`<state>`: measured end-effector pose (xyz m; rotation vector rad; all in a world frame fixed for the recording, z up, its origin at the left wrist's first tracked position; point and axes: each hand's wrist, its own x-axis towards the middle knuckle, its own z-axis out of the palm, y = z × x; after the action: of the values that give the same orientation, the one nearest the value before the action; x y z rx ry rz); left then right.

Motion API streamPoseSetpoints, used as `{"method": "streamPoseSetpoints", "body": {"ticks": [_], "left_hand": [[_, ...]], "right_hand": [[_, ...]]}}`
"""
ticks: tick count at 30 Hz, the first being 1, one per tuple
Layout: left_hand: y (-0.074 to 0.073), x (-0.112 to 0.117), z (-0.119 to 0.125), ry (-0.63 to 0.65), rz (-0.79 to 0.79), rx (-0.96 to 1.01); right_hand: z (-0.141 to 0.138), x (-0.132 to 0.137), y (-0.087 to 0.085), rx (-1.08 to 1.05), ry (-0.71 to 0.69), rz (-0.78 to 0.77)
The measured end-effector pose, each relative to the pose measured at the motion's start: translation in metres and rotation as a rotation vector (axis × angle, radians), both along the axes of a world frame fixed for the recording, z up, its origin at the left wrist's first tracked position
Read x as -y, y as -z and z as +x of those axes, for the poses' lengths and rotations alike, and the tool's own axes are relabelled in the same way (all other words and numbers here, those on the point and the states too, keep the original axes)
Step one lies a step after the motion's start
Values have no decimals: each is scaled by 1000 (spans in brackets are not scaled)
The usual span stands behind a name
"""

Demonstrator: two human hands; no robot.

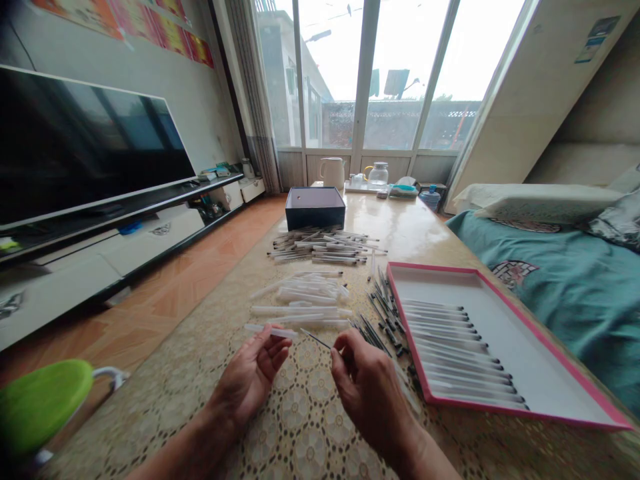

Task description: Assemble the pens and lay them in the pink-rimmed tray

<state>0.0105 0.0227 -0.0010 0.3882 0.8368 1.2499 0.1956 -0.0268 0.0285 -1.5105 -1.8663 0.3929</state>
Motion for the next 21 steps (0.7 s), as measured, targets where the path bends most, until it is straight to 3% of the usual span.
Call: {"method": "streamPoseSetpoints", "body": {"ticks": [9,13,18,21], "left_hand": [[0,1,0,32,-4,-30],[-1,6,3,148,63,-59],[-1,14,9,434,156,-86],[-1,14,8,430,118,-70]], "right_hand": [[-2,3,7,-72,-20,-57],[-6,1,7,-72,18,-83],[-13,5,5,-185,-16,-135],[-6,2,8,-356,-78,-182]]}}
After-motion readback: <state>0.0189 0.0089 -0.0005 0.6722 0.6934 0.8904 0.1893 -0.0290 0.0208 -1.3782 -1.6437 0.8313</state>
